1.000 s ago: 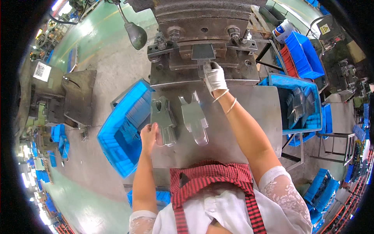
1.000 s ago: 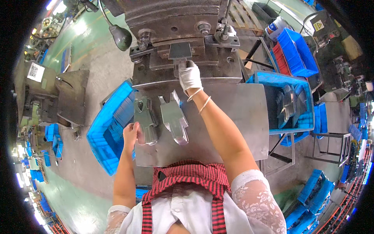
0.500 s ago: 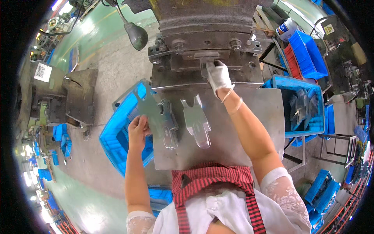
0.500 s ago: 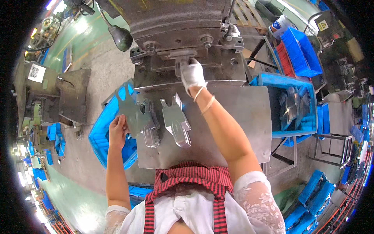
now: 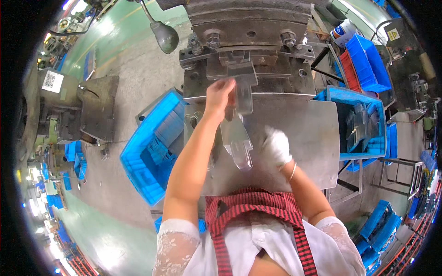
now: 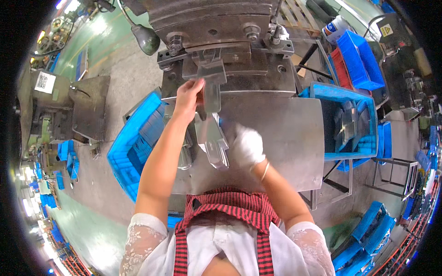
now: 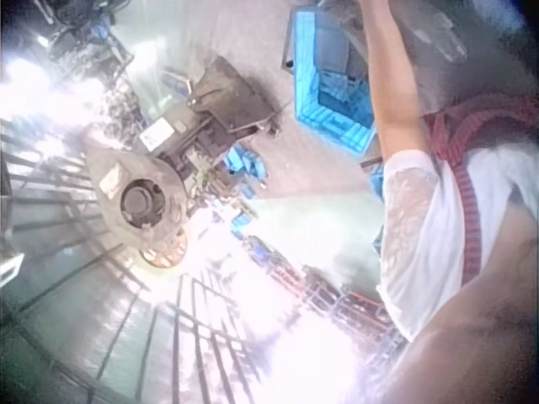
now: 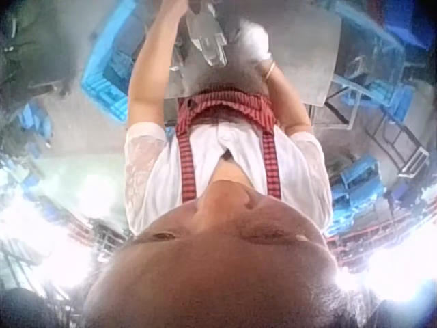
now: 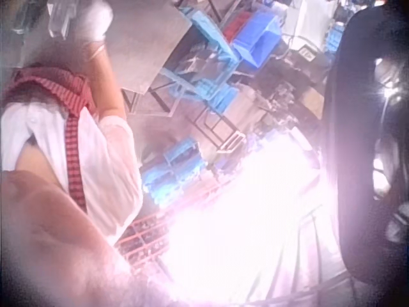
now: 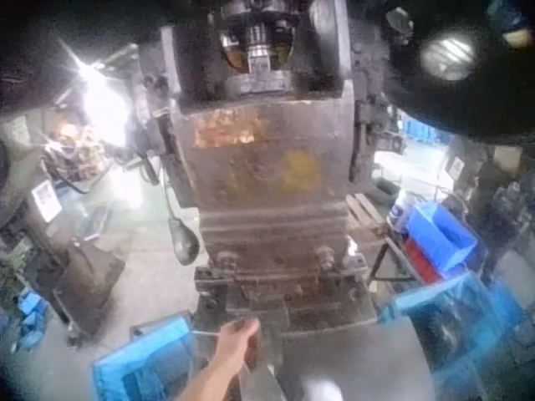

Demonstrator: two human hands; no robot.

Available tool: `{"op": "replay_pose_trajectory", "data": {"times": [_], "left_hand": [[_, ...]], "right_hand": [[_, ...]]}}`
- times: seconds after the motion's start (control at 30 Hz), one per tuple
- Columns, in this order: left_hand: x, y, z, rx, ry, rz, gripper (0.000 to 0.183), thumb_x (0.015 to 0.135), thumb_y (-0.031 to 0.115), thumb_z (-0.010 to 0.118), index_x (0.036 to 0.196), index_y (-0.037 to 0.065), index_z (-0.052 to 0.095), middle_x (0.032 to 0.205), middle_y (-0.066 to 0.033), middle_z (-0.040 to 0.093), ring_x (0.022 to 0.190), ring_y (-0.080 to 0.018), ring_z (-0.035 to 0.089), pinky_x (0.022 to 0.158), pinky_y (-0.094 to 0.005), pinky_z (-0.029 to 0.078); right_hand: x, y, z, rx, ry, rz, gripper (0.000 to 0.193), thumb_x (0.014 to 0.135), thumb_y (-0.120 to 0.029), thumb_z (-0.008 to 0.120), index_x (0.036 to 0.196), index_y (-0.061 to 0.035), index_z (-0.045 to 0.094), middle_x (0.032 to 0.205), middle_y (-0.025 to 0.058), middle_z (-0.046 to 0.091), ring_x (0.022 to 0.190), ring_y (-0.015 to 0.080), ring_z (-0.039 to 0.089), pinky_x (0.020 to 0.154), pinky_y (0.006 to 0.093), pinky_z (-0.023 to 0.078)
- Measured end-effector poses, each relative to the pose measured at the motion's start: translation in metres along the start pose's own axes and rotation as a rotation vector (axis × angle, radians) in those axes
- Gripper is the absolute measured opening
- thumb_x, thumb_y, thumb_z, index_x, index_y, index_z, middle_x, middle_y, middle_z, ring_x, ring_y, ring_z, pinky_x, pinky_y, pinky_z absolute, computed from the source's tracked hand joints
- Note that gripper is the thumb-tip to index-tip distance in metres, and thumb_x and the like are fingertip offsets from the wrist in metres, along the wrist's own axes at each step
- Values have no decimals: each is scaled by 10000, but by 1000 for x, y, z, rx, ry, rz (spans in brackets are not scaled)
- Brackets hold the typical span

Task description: The person repeatedly takes metal pieces from a bin, feeds them into a stamping press machine to shape them, and stacks the processed metal pieces on a table.

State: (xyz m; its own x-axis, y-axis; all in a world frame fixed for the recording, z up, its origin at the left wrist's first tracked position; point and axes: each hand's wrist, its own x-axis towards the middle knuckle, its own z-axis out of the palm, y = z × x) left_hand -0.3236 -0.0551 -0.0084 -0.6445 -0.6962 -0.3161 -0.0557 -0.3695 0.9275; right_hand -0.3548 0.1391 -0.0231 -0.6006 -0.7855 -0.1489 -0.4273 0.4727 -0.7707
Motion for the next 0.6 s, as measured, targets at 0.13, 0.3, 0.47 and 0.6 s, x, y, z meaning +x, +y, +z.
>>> {"op": "replay_pose_trajectory", "data": {"times": [0.13, 0.3, 0.47, 0.6], "left_hand": [[42, 7, 33, 59, -54, 20, 173, 785, 196, 609, 780, 24, 591, 664, -45, 577, 537, -126, 543, 469, -259, 444], [62, 23, 24, 157, -36, -52, 255, 770, 300, 628, 789, 48, 594, 739, -42, 603, 607, -116, 574, 491, -268, 449], [-5, -9, -69, 1280, 356, 468, 620, 686, 482, 632, 1034, -16, 512, 1002, -195, 536, 950, -352, 502, 821, -387, 401], [-82, -62, -155, 1256, 71, -356, 525, 699, 467, 613, 905, -15, 570, 892, -176, 586, 904, -340, 548, 746, -402, 430]], "right_hand": [[114, 32, 1, 463, 349, -97, 276, 814, -195, 518, 957, 40, 536, 787, 204, 595, 733, 358, 575, 669, 358, 461], [153, -9, 13, 762, 460, 18, 291, 822, -195, 512, 977, 51, 516, 778, 173, 605, 692, 279, 590, 618, 328, 467], [145, -16, 11, 863, 376, 68, 246, 832, -186, 520, 937, 35, 528, 758, 138, 606, 659, 184, 574, 581, 314, 463], [151, -2, 10, 735, 438, -52, 216, 830, -172, 536, 949, 9, 535, 713, 84, 589, 623, 162, 550, 555, 279, 452]]}}
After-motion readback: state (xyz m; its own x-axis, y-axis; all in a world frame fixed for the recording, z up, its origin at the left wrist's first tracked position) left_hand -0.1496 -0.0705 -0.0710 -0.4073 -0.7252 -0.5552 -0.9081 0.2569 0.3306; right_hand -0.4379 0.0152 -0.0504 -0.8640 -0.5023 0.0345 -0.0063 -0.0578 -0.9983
